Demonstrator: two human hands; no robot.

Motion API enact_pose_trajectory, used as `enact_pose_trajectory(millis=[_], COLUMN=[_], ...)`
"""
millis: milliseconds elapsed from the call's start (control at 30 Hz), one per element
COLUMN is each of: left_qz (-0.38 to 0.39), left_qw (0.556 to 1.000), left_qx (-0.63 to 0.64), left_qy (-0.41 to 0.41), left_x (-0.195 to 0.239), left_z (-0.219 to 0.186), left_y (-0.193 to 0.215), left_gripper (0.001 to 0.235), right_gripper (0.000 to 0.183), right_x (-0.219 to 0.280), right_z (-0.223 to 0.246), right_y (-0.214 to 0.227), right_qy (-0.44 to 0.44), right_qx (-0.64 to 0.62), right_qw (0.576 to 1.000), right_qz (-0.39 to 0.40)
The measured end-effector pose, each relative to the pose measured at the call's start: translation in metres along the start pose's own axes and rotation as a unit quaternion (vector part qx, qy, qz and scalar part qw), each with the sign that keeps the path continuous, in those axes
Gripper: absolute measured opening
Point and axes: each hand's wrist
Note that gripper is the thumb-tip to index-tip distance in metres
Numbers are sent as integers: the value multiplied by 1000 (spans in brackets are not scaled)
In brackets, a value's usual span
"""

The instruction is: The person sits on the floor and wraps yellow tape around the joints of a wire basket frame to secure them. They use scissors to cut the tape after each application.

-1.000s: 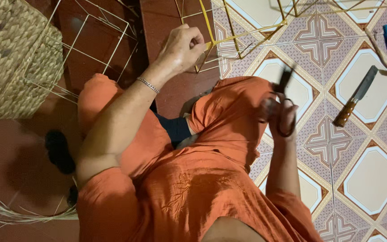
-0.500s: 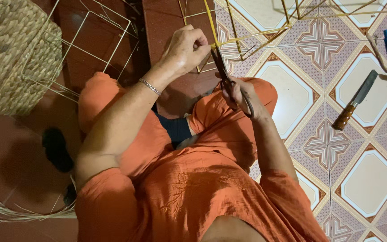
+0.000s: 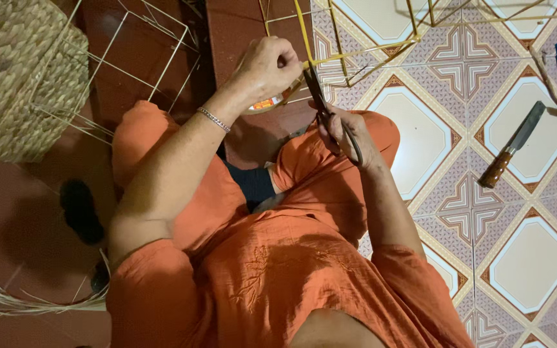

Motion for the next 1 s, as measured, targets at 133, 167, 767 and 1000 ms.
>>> enact_pose_trajectory(millis=[133,167,767,1000], left_qz=[-20,-18,29,96], left_qw=[1000,1000,1000,992], left_qx=[6,7,6,-78], left_qy=[-10,-8,-2,18], left_x=[4,5,15,21], left_z=[3,4,4,12], left_y=[-1,-2,-7,-10], left_gripper=[17,17,15,13], right_gripper=[63,63,48,44], right_x=[-7,-9,-22,1], right_z=[-10,-14,-22,-24], right_y=[4,6,-15,-3], right_qy=[16,19,58,131], right_qx=[-8,-28,159,184], right_qw=[1000,999,982,974], right_qz=[4,9,-83,-28])
Point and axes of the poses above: each hand's wrist, its own x-axis away from the middle knuckle, its own y-axis out of the back of the hand, z = x × y, and after that the axes turned 3 degrees about -x, right-handed
